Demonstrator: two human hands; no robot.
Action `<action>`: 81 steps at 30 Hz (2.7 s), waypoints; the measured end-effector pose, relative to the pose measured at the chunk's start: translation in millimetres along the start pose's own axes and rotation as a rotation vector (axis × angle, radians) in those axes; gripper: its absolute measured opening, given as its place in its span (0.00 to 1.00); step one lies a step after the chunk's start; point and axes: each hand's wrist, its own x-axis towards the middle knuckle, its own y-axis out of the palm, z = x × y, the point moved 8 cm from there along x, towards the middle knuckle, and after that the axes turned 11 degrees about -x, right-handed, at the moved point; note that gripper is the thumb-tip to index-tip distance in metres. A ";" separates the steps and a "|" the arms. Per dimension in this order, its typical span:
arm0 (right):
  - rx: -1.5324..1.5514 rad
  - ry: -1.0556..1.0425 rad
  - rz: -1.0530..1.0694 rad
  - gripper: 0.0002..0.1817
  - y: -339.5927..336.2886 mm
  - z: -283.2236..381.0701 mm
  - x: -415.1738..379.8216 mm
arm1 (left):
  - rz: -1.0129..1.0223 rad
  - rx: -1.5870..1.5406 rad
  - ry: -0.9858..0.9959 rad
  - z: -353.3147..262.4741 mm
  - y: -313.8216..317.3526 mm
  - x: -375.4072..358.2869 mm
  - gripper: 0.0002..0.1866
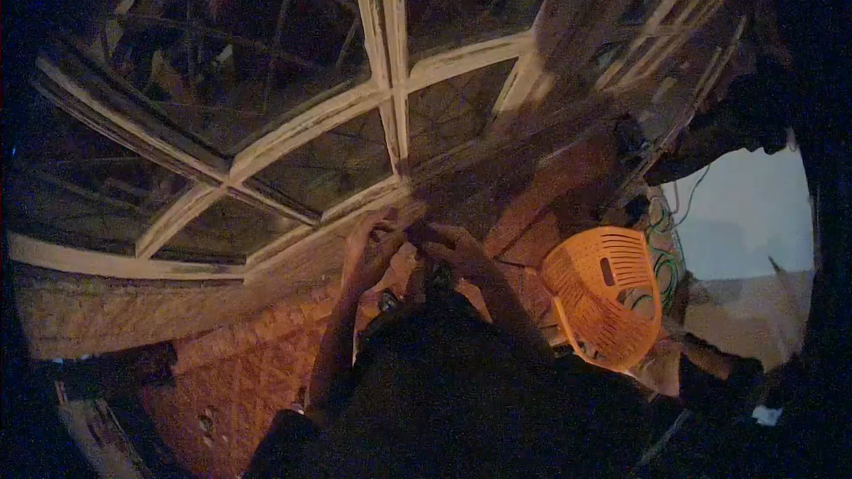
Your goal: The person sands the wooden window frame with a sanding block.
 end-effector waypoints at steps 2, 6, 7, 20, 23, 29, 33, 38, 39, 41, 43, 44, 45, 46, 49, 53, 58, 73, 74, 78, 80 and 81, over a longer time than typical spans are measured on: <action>-0.013 -0.105 -0.165 0.17 0.0 5.5 -3.1 | -0.110 0.170 0.120 -30.1 -22.7 -6.8 0.18; -0.376 -0.143 -0.591 0.17 -20.6 -9.2 0.2 | -0.370 0.128 0.238 -85.4 -80.3 -34.9 0.21; -0.364 -0.136 -0.605 0.17 -22.0 -10.4 5.2 | -0.351 0.133 0.236 -91.9 -88.6 -35.7 0.21; -0.883 -0.873 -1.300 0.23 -35.9 146.0 47.7 | -0.688 0.993 0.698 -190.3 -129.4 2.2 0.52; 0.649 -0.731 -0.779 0.22 -45.7 96.1 119.1 | -0.723 1.035 0.660 -183.7 -132.0 9.9 0.56; -1.015 -0.958 -1.365 0.23 -39.2 137.3 70.9 | -0.756 1.138 0.529 -165.5 -145.2 19.2 0.61; -1.062 -0.910 -1.372 0.25 -38.7 130.8 75.2 | -0.771 1.168 0.507 -152.9 -154.7 20.1 0.63; -1.148 -0.794 -1.296 0.27 -43.1 129.4 75.5 | -0.858 1.154 0.577 -130.6 -168.6 12.5 0.42; -1.148 -0.801 -1.297 0.27 -42.9 120.0 84.5 | -0.879 1.200 0.584 -128.0 -171.6 12.2 0.41; -1.079 -0.698 -1.200 0.27 -47.9 99.2 108.9 | -0.842 1.229 0.537 -119.8 -177.7 13.8 0.37; -1.038 -0.682 -1.108 0.24 -55.6 100.1 112.2 | -0.727 1.191 0.423 -106.3 -180.9 13.6 0.31; -1.028 -0.695 -1.081 0.22 -56.6 102.3 110.4 | -0.671 1.169 0.374 -100.4 -183.3 14.7 0.29; -1.019 -0.709 -1.054 0.21 -57.7 109.0 106.9 | -0.616 1.145 0.325 -95.8 -184.6 16.0 0.26; -1.194 -0.795 -1.223 0.19 -49.4 120.2 90.7 | -0.608 1.133 0.320 -95.2 -186.2 17.5 0.29; -1.193 -1.004 -1.415 0.18 -40.8 123.5 89.2 | -0.670 1.140 0.371 -112.1 -178.1 16.8 0.38; -0.666 -0.770 -1.090 0.20 -62.4 93.3 119.6 | -0.714 1.160 0.383 -113.3 -178.8 16.5 0.52; -0.784 -0.896 -1.344 0.23 -47.4 102.1 98.1 | -0.768 1.095 0.469 -135.2 -167.7 18.3 0.63; -0.860 -0.775 -1.362 0.36 -56.3 118.3 66.3 | -0.695 1.038 0.400 -115.8 -179.4 21.4 0.64; -1.110 -0.733 -1.356 0.37 -49.5 135.5 57.3 | -0.726 1.073 0.394 -124.9 -173.1 20.8 0.64; -1.153 -0.754 -1.188 0.33 -56.6 157.4 64.9 | -0.738 1.237 0.448 -134.5 -162.6 18.8 0.64; -1.106 -0.873 -1.284 0.30 -53.6 137.1 71.8 | -0.743 1.239 0.430 -137.9 -162.8 18.4 0.64; -1.039 -0.898 -1.300 0.27 -51.3 119.8 79.7 | -0.752 1.217 0.407 -139.3 -163.7 19.5 0.64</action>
